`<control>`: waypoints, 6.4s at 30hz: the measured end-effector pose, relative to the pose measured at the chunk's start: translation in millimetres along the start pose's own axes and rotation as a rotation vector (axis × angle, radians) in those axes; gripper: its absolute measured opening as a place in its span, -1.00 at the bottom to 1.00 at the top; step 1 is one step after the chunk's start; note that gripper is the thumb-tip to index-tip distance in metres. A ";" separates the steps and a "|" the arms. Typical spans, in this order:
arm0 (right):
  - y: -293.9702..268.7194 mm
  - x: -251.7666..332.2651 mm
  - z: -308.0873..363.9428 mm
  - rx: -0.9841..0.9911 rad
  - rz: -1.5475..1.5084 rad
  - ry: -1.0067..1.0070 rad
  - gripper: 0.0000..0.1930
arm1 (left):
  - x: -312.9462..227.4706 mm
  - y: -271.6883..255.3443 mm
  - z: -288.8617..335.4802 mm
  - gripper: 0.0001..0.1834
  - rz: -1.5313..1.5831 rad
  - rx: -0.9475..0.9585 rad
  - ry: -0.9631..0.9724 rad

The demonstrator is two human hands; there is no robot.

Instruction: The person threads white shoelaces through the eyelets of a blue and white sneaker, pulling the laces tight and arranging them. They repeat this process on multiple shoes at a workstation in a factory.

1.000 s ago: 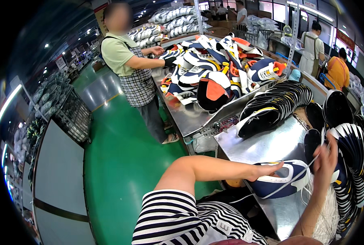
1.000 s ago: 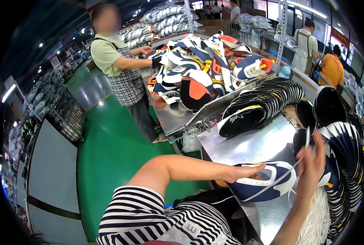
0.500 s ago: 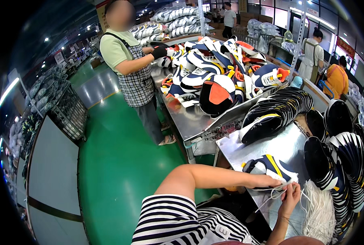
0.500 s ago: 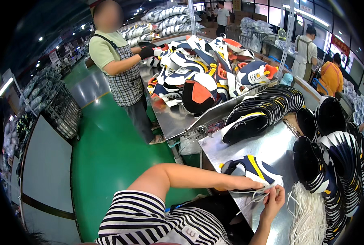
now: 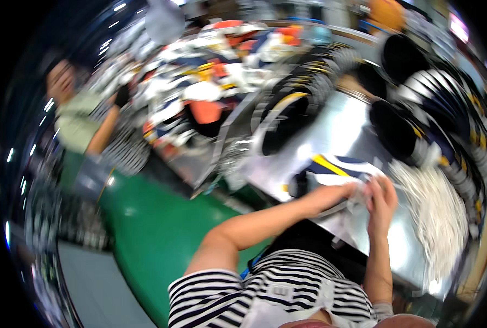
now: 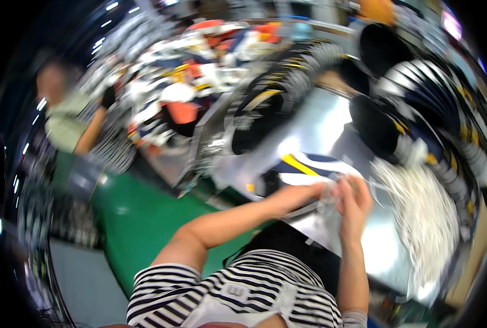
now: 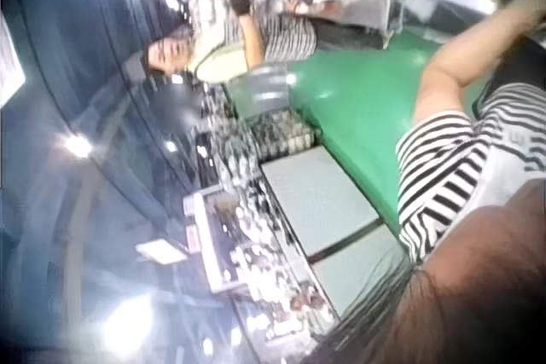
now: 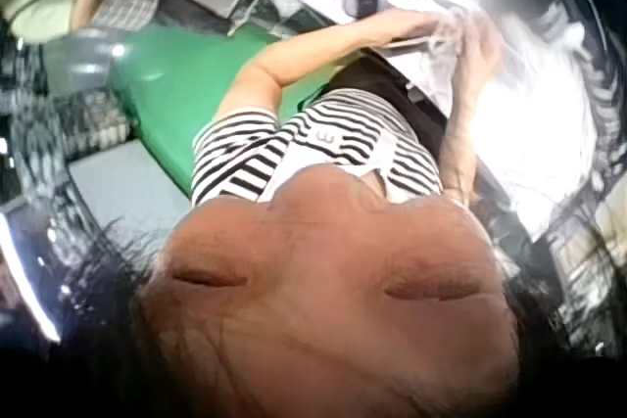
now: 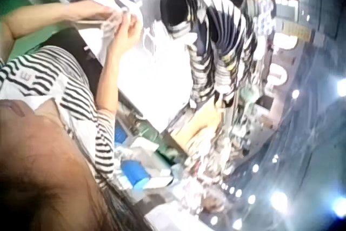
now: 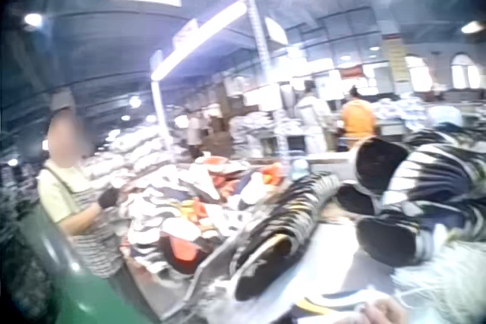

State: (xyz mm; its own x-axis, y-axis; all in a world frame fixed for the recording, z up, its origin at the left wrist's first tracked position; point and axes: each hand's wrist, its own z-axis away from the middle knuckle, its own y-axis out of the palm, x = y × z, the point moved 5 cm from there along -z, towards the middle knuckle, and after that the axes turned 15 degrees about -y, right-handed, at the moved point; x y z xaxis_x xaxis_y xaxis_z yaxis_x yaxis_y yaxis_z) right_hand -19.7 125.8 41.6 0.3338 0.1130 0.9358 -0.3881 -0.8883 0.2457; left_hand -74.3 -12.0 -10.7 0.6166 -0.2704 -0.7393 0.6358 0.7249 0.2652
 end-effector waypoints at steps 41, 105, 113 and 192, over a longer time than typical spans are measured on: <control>-12.4 10.8 27.9 0.215 0.310 -0.087 -0.81 | -16.3 12.1 20.0 -0.76 0.028 -0.207 0.441; -109.3 5.0 172.2 0.646 0.681 0.189 -0.85 | -108.1 -4.3 82.1 -0.72 -0.773 -0.543 0.745; -84.3 22.0 80.1 0.053 0.370 0.082 -0.82 | -19.9 20.1 19.2 -0.74 -1.337 -0.273 0.460; -76.6 -37.0 39.6 -0.144 0.217 0.282 -0.63 | -20.9 -12.8 7.2 -0.80 -0.597 -0.298 0.487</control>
State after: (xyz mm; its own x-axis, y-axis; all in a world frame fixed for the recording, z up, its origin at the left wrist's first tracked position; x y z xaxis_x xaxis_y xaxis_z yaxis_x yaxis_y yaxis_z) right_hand 31.7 172.0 -21.8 -0.0113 0.0653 0.9978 -0.5474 -0.8355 0.0484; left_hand -92.0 -20.1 5.7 -0.0994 -0.4078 -0.9076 0.6009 0.7025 -0.3815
